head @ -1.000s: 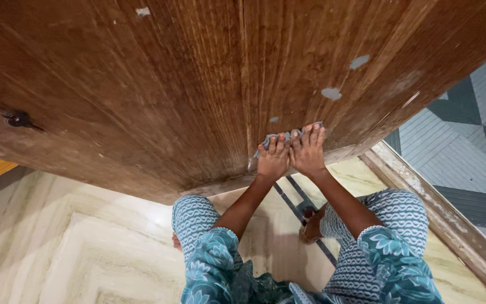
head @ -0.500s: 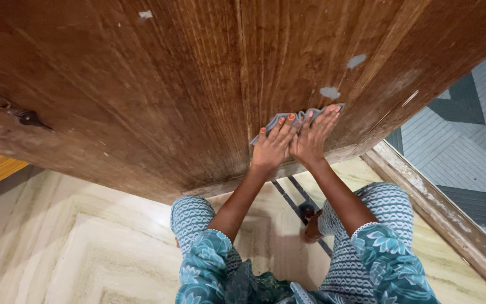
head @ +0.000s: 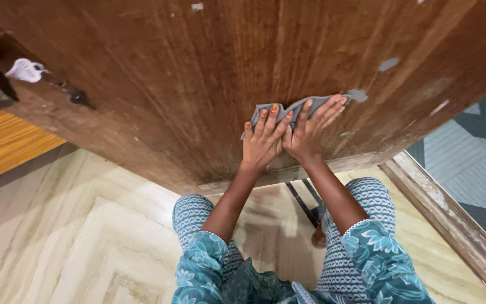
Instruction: The person sands the surface of a wooden door by hand using a small piece of sandpaper, moving it repeatedly across the wood grain.
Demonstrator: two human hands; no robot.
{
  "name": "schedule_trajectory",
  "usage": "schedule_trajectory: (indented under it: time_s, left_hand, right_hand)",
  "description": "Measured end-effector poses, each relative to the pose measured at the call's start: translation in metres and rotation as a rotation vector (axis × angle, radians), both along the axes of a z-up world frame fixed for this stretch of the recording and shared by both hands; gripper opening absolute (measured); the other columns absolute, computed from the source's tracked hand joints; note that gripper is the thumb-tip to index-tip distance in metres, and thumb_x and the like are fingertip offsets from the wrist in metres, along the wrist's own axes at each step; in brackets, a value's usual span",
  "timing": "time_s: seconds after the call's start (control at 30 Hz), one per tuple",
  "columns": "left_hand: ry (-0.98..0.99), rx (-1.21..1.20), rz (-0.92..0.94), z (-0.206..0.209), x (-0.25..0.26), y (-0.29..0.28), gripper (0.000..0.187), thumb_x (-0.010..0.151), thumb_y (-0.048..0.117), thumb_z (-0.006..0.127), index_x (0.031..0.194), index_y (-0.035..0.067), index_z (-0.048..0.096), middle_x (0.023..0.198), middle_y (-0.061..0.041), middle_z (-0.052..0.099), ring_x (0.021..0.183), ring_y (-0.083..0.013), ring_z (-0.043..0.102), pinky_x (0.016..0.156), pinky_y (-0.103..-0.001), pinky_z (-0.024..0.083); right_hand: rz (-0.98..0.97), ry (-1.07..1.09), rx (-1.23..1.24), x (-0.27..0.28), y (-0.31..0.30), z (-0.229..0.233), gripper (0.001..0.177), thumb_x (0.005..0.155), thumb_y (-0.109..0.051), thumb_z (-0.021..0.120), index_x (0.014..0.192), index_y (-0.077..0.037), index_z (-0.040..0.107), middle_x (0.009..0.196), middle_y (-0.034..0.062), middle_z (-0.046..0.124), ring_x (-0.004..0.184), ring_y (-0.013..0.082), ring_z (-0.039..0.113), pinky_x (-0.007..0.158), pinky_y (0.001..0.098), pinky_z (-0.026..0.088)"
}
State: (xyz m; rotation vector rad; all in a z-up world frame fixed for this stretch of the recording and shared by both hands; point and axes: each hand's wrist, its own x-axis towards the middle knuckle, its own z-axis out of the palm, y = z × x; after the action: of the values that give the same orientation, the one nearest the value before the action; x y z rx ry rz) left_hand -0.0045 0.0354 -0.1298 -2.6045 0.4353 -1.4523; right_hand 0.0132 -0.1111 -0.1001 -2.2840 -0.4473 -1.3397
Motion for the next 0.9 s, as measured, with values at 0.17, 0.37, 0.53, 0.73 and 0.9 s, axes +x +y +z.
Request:
schedule_trajectory:
  time_s: [0.17, 0.37, 0.53, 0.73, 0.9]
  left_hand:
    - [-0.014, -0.063, 0.052, 0.014, -0.016, 0.043, 0.057, 0.109, 0.033, 0.056, 0.164, 0.036, 0.042, 0.174, -0.012, 0.017, 0.163, -0.0302, 0.001, 0.127, -0.061, -0.014]
    - [-0.015, -0.155, 0.07, 0.016, -0.033, 0.09, 0.059, 0.108, 0.053, 0.058, 0.163, 0.042, 0.039, 0.175, -0.018, 0.006, 0.163, -0.0369, -0.003, 0.121, -0.069, -0.016]
    - [0.016, -0.225, 0.124, 0.01, -0.051, 0.123, 0.063, 0.105, 0.056, 0.057, 0.163, 0.042, 0.037, 0.174, -0.021, 0.0, 0.162, -0.0399, -0.007, 0.117, -0.075, -0.018]
    - [-0.03, -0.292, 0.179, -0.008, -0.06, 0.139, 0.065, 0.105, 0.051, 0.059, 0.163, 0.037, 0.033, 0.172, -0.029, 0.003, 0.161, -0.0443, -0.006, 0.117, -0.074, -0.018]
    - [0.031, -0.322, 0.172, -0.045, -0.052, 0.141, 0.069, 0.107, 0.04, 0.063, 0.166, 0.025, 0.032, 0.171, -0.032, 0.013, 0.162, -0.0481, 0.003, 0.123, -0.07, -0.006]
  right_hand:
    - [0.075, -0.025, -0.069, -0.003, 0.032, 0.009, 0.081, 0.111, -0.05, 0.043, 0.171, -0.022, -0.003, 0.168, 0.0343, -0.014, 0.154, 0.0617, -0.012, 0.122, 0.08, -0.002]
    - [0.149, -0.043, -0.128, -0.005, 0.068, 0.004, 0.076, 0.114, -0.055, 0.046, 0.172, -0.027, 0.004, 0.171, 0.0322, -0.012, 0.157, 0.0588, -0.01, 0.123, 0.0796, -0.002]
    - [0.207, -0.142, -0.138, -0.006, 0.1, -0.004, 0.074, 0.111, -0.062, 0.04, 0.17, -0.024, 0.017, 0.168, 0.0346, -0.002, 0.155, 0.0578, -0.003, 0.119, 0.078, 0.0]
    - [0.17, -0.118, -0.239, -0.013, 0.125, -0.024, 0.069, 0.113, -0.057, 0.042, 0.171, -0.028, 0.018, 0.17, 0.0333, 0.0, 0.157, 0.055, -0.003, 0.122, 0.0753, 0.0]
    - [0.205, -0.099, -0.306, -0.016, 0.13, -0.036, 0.069, 0.113, -0.051, 0.054, 0.171, -0.026, 0.024, 0.168, 0.0355, 0.004, 0.157, 0.0562, 0.0, 0.121, 0.0763, 0.002]
